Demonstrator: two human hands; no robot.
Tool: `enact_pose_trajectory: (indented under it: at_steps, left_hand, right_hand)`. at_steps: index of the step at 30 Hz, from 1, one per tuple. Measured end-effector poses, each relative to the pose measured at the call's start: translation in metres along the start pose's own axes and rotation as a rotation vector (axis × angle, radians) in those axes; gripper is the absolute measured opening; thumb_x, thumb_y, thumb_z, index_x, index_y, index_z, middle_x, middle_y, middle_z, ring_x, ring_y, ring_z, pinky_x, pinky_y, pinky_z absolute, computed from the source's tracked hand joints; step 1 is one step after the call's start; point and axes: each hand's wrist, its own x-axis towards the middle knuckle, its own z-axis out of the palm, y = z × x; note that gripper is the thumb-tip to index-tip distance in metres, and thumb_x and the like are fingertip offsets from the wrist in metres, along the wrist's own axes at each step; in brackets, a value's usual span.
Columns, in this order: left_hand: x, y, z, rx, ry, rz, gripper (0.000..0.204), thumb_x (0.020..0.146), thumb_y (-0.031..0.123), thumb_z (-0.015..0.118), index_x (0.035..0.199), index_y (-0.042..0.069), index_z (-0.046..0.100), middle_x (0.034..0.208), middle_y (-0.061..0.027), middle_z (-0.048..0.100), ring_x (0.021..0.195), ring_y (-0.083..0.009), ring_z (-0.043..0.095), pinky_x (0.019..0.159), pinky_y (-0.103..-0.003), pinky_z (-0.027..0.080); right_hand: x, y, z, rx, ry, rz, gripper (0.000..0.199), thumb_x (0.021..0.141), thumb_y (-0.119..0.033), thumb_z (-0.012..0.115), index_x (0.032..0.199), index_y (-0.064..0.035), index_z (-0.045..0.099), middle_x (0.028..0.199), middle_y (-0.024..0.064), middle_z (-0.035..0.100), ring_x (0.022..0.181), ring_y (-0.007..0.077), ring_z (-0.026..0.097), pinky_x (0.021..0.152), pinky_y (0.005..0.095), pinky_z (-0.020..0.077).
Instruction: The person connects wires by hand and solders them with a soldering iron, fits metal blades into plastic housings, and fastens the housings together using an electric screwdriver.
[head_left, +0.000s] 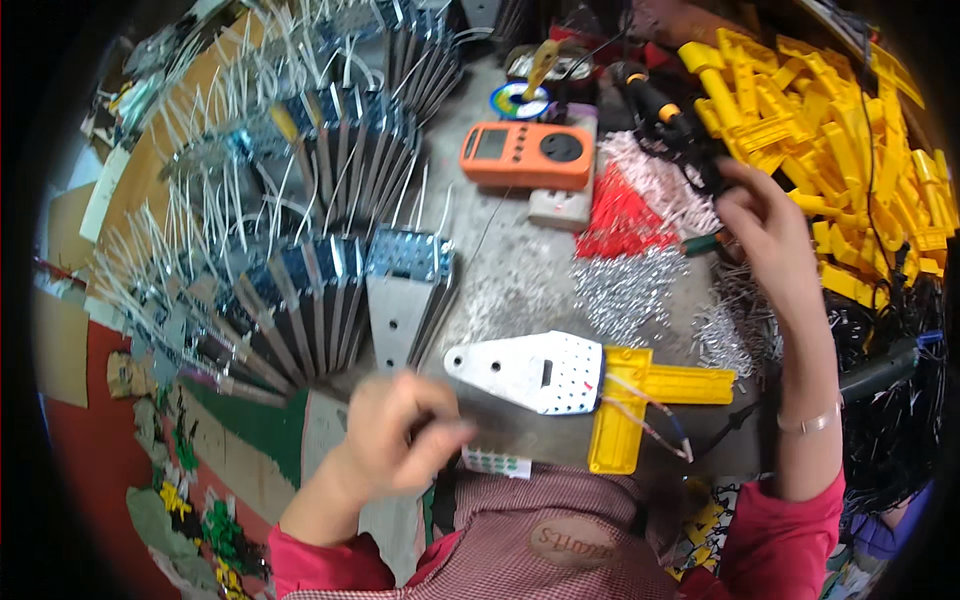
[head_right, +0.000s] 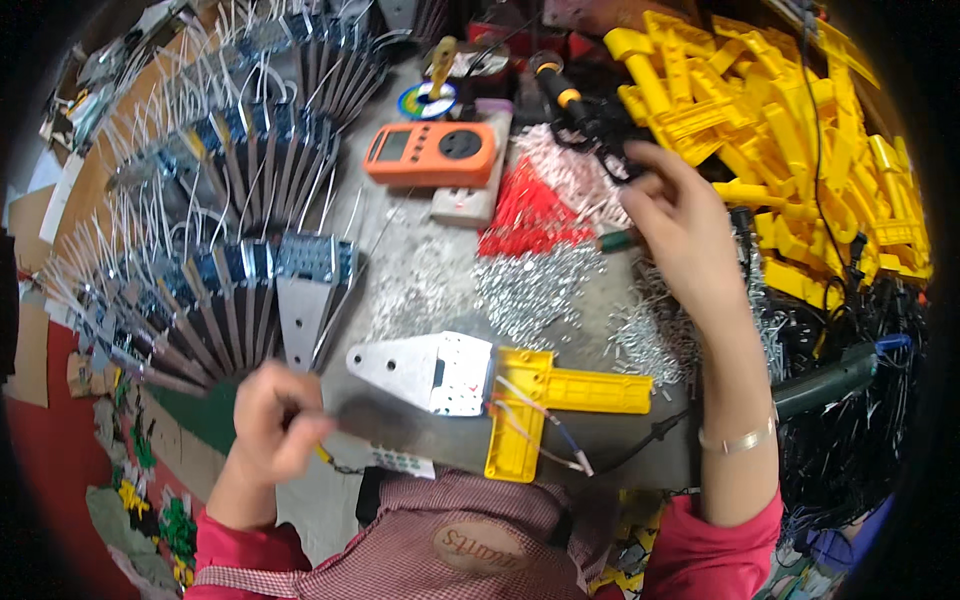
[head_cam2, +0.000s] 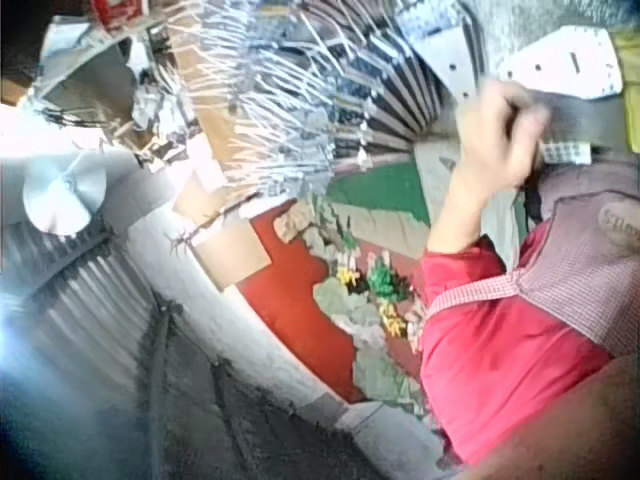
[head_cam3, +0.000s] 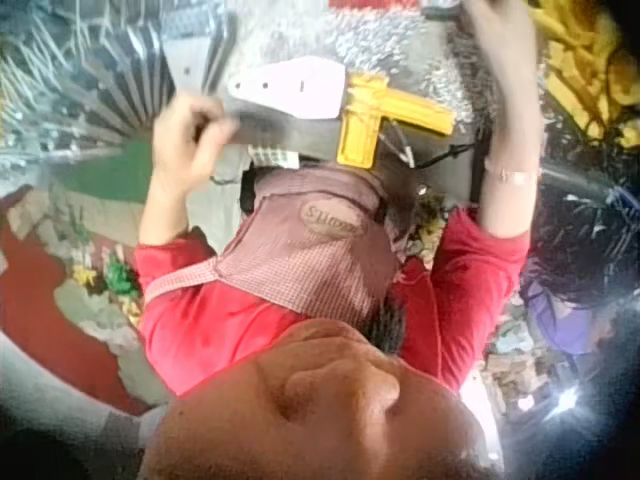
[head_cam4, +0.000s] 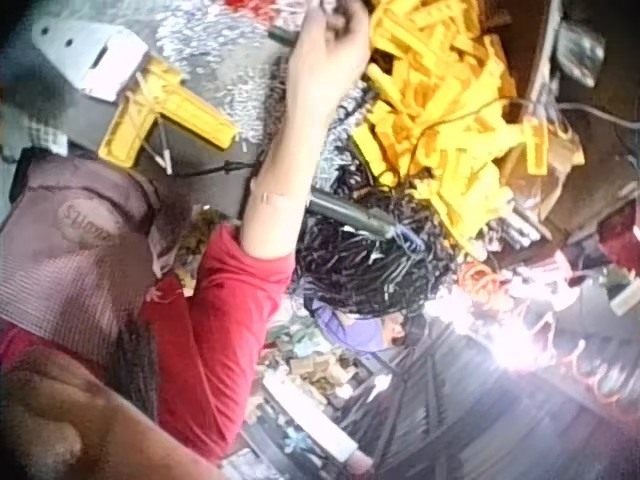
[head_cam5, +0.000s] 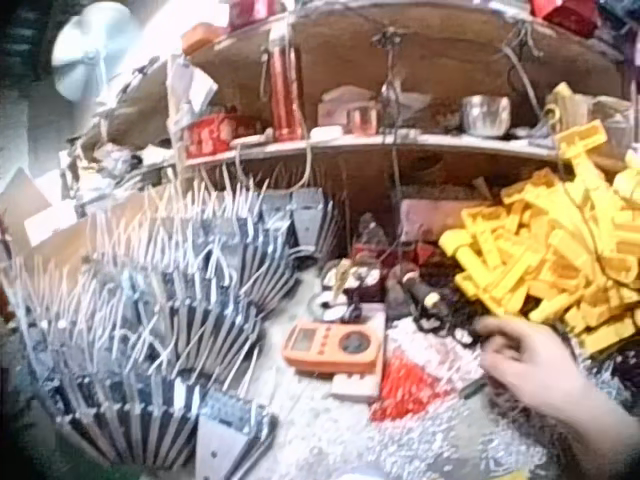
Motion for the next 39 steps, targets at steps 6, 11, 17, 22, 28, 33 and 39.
enact_pose_trajectory:
  at_steps: [6,11,17,22,28,33,39]
  left_hand:
    - [0.003,0.044,0.007,0.245,-0.184,0.009,0.023,0.074,0.005,0.076,0.084,0.005,0.055,0.068,-0.0091,0.060,0.057,-0.0273,0.060,0.051,-0.035,0.043]
    - [0.034,0.021,0.054,0.154,-0.189,-0.153,0.014,0.080,0.004,0.071,0.085,0.001,0.058,0.071,-0.0149,0.061,0.062,-0.0294,0.063,0.056,-0.035,0.047]
    - [0.062,0.003,0.050,-0.413,-0.309,-0.140,0.013,0.085,-0.001,0.058,0.095,-0.002,0.065,0.084,-0.0109,0.065,0.079,-0.0211,0.062,0.073,-0.029,0.048]
    - [0.081,0.020,0.065,-0.396,-0.299,0.035,0.021,0.074,-0.008,0.062,0.092,-0.001,0.071,0.083,-0.0116,0.066,0.076,-0.0200,0.061,0.068,-0.029,0.048]
    - [0.086,0.032,0.086,-0.193,-0.161,0.099,0.028,0.072,-0.005,0.071,0.099,0.001,0.071,0.081,-0.0083,0.067,0.075,-0.0171,0.066,0.069,-0.029,0.051]
    - [0.087,0.032,0.091,-0.215,-0.173,0.076,0.026,0.074,-0.004,0.072,0.099,0.000,0.070,0.086,-0.0092,0.067,0.079,-0.0171,0.069,0.073,-0.028,0.053]
    - [0.089,0.031,0.092,-0.186,-0.175,0.060,0.023,0.073,-0.003,0.072,0.096,0.001,0.071,0.083,-0.0087,0.068,0.078,-0.0176,0.068,0.072,-0.028,0.052]
  right_hand:
    - [0.101,0.033,0.030,-0.365,0.077,-0.482,0.049,0.089,-0.012,0.062,0.136,-0.0221,0.052,0.096,0.0163,0.065,0.085,0.0336,0.063,0.079,0.0408,0.0508]
    - [0.116,0.032,0.033,-0.378,0.164,-0.696,0.025,0.085,-0.016,0.070,0.108,-0.0129,0.061,0.093,0.0154,0.066,0.085,0.0296,0.064,0.076,0.0367,0.0508]
    - [-0.002,-0.038,-0.053,-0.300,0.294,-0.555,0.027,0.090,-0.010,0.067,0.116,-0.0073,0.066,0.102,0.0028,0.066,0.094,0.0128,0.062,0.087,0.0245,0.0452]
    - [-0.080,-0.010,-0.090,0.056,0.154,-0.715,0.022,0.097,-0.009,0.051,0.116,-0.0036,0.060,0.113,0.0111,0.062,0.072,0.0075,0.059,0.057,0.0158,0.0427]
    - [-0.109,-0.028,-0.061,0.393,0.294,-0.013,0.025,0.093,-0.025,0.056,0.094,-0.0005,0.060,0.085,0.0027,0.054,0.050,0.0018,0.035,0.046,0.0163,0.0281]
    - [-0.105,-0.025,-0.050,0.324,0.332,-0.029,0.025,0.091,-0.027,0.056,0.089,-0.0024,0.059,0.066,-0.0025,0.046,0.048,0.0025,0.033,0.044,0.0184,0.0234]
    - [-0.102,-0.025,-0.046,0.314,0.331,-0.031,0.024,0.090,-0.028,0.058,0.087,-0.0036,0.059,0.064,-0.0034,0.045,0.047,0.0025,0.032,0.043,0.0187,0.0225]
